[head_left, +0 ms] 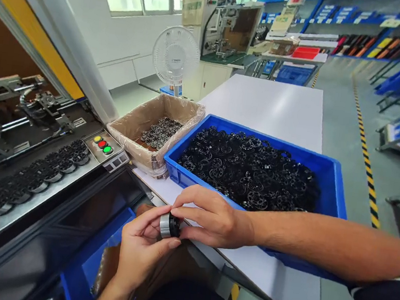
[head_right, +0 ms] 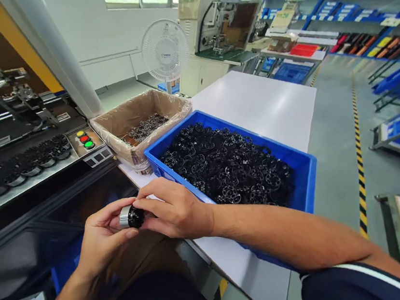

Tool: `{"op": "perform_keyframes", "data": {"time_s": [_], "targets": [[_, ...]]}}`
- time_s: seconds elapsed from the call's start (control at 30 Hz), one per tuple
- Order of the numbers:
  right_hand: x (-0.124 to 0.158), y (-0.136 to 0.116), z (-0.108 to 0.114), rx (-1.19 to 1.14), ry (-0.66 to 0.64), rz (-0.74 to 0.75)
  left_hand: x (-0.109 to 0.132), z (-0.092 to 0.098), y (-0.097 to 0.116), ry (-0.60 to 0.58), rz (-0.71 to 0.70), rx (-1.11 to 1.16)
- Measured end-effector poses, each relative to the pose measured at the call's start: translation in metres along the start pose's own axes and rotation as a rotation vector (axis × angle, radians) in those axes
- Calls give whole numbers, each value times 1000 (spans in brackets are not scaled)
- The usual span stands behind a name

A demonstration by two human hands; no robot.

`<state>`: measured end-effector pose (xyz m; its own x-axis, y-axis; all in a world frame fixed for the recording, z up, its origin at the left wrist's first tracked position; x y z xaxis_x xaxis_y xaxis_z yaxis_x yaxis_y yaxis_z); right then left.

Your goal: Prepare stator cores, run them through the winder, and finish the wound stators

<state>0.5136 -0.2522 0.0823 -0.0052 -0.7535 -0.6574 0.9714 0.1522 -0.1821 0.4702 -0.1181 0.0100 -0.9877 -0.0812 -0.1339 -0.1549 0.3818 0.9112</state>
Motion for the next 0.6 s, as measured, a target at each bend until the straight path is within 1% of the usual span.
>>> {"op": "perform_keyframes", "data": {"time_s": [0.2,0.3,0.43,0.53,0.6], "targets": [[2,0,2,1,15,15,-2,1,1,-19,5,-52],[2,-3,3,9,12,32,-3,-1,-2,-20,13,-24],[1,0,5,-20,5,9,-4,-2,-5,9,30,3],[0,2,6,-43,-2,-15,-3,2,-6,51,64,-25],[-1,0,6,-18,-4,-2,-1,5,-8,67,106,-59]]}}
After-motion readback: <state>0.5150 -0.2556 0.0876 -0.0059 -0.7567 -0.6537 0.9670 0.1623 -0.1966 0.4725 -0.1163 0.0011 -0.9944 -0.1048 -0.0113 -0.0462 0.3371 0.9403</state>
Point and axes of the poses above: each hand's wrist, its own x-axis away from the middle knuckle, its own z-axis out of the back of the hand, y = z × x, the point moved 7 cm from there along -x, towards the middle knuckle, and after that the axes turned 10 degrees about -y, right-handed, at the moved point
